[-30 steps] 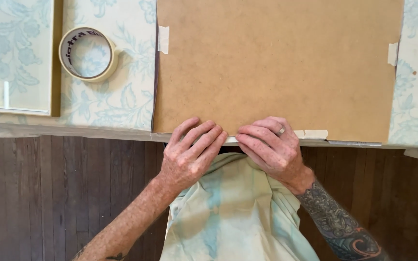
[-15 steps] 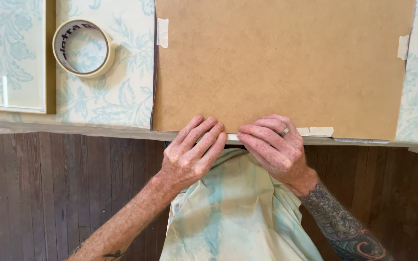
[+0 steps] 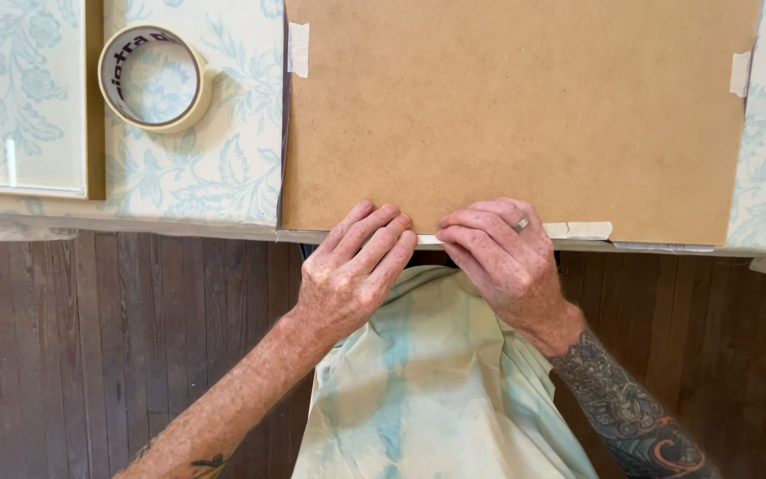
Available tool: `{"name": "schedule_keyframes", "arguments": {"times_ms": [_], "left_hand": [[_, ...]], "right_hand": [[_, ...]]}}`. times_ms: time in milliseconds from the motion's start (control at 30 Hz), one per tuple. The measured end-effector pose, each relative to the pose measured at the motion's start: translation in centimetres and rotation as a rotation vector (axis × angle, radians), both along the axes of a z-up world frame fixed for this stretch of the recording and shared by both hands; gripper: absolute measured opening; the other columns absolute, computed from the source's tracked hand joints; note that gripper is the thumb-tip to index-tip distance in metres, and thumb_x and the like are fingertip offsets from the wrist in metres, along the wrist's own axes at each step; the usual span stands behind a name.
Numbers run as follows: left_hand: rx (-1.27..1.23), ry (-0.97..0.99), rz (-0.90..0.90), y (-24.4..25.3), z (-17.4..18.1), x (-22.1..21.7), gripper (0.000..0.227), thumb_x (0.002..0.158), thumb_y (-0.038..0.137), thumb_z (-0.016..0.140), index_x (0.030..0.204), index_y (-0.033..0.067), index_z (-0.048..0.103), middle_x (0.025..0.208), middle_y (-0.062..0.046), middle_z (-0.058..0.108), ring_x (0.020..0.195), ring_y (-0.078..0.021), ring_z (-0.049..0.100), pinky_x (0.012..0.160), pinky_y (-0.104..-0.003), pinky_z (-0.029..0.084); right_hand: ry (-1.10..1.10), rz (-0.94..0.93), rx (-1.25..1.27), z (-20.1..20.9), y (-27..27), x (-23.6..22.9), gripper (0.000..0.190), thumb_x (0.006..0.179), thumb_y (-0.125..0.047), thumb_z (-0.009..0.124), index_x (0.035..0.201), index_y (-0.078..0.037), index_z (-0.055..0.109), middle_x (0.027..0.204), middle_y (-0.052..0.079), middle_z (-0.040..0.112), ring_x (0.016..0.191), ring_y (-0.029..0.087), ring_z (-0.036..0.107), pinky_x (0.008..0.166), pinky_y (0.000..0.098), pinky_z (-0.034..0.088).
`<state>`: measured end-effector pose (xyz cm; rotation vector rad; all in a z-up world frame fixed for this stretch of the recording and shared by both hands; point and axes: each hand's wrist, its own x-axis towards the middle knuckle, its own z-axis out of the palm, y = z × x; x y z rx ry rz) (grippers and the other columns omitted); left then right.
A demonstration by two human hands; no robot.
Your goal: Applying multiple small strips of masking tape to the edge of a board and using a small spatula to tuck them in.
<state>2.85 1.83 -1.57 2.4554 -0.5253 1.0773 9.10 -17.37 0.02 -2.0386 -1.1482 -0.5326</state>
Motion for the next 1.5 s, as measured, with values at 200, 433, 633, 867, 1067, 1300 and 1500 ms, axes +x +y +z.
{"name": "schedule_keyframes", "arguments": {"times_ms": [200,433,633,867,1067,1300,1500], "left_hand": [[0.036,0.083,0.036,-0.2,0.7,0.3,0.017,0.101,0.010,0.061,0.089,0.0092,0.074,0.094,-0.007,0.073,0.093,-0.0238,0.074,0.095,-0.038,0.061],[0.110,0.330,0.054,0.3,2.7,0.2,0.010,0.095,0.015,0.068,0.085,0.0158,0.067,0.083,0.001,0.060,0.090,-0.0179,0.069,0.082,-0.030,0.062],[0.180,0.513,0.101,0.0,4.5,0.7,0.024,0.102,0.025,0.067,0.082,0.0137,0.059,0.088,0.000,0.054,0.094,-0.0221,0.058,0.037,-0.036,0.043],[0.190,0.762,0.072,0.4,4.5,1.5,0.025,0.104,0.033,0.067,0.091,0.0122,0.069,0.090,-0.003,0.059,0.087,-0.0215,0.058,0.043,-0.039,0.056],[0.188,0.706,0.056,0.9,4.5,2.2,0.015,0.096,0.029,0.074,0.090,0.0158,0.074,0.092,0.003,0.064,0.087,-0.0242,0.061,0.040,-0.044,0.051],[0.214,0.694,0.038,0.9,4.4,2.2,0.016,0.097,0.029,0.070,0.088,0.0159,0.071,0.093,0.003,0.062,0.090,-0.0251,0.060,0.037,-0.046,0.046],[0.206,0.634,0.046,0.8,4.5,2.0,0.017,0.093,0.030,0.071,0.084,0.0151,0.067,0.089,0.001,0.059,0.088,-0.0248,0.059,0.036,-0.045,0.044]], "right_hand": [[0.103,-0.040,-0.106,0.8,-0.2,-0.1,0.003,0.095,-0.004,0.075,0.096,-0.003,0.074,0.103,0.011,0.074,0.094,0.033,0.070,0.087,0.0447,0.056],[0.299,0.021,-0.255,3.1,-0.6,0.4,0.004,0.096,-0.002,0.072,0.098,0.000,0.070,0.105,0.014,0.069,0.102,0.038,0.066,0.087,0.0493,0.054],[0.419,0.095,-0.413,3.9,-0.9,2.2,0.014,0.097,-0.017,0.075,0.095,-0.005,0.069,0.105,0.011,0.064,0.100,0.026,0.058,0.085,0.0383,0.052],[0.530,0.206,-0.469,4.9,-1.0,3.7,0.016,0.103,-0.019,0.067,0.098,-0.004,0.070,0.105,0.010,0.062,0.095,0.027,0.056,0.089,0.0423,0.044],[0.605,0.202,-0.517,5.4,-1.0,3.9,0.017,0.105,-0.020,0.064,0.099,-0.005,0.069,0.108,0.009,0.060,0.097,0.027,0.054,0.086,0.0409,0.045],[0.601,0.213,-0.513,5.6,-1.0,3.7,0.019,0.107,-0.018,0.060,0.100,-0.003,0.068,0.109,0.010,0.058,0.098,0.028,0.053,0.086,0.0410,0.045],[0.489,0.184,-0.482,5.4,-0.7,3.1,0.011,0.101,-0.012,0.068,0.097,-0.002,0.068,0.106,0.011,0.060,0.096,0.027,0.055,0.088,0.0405,0.046]]}}
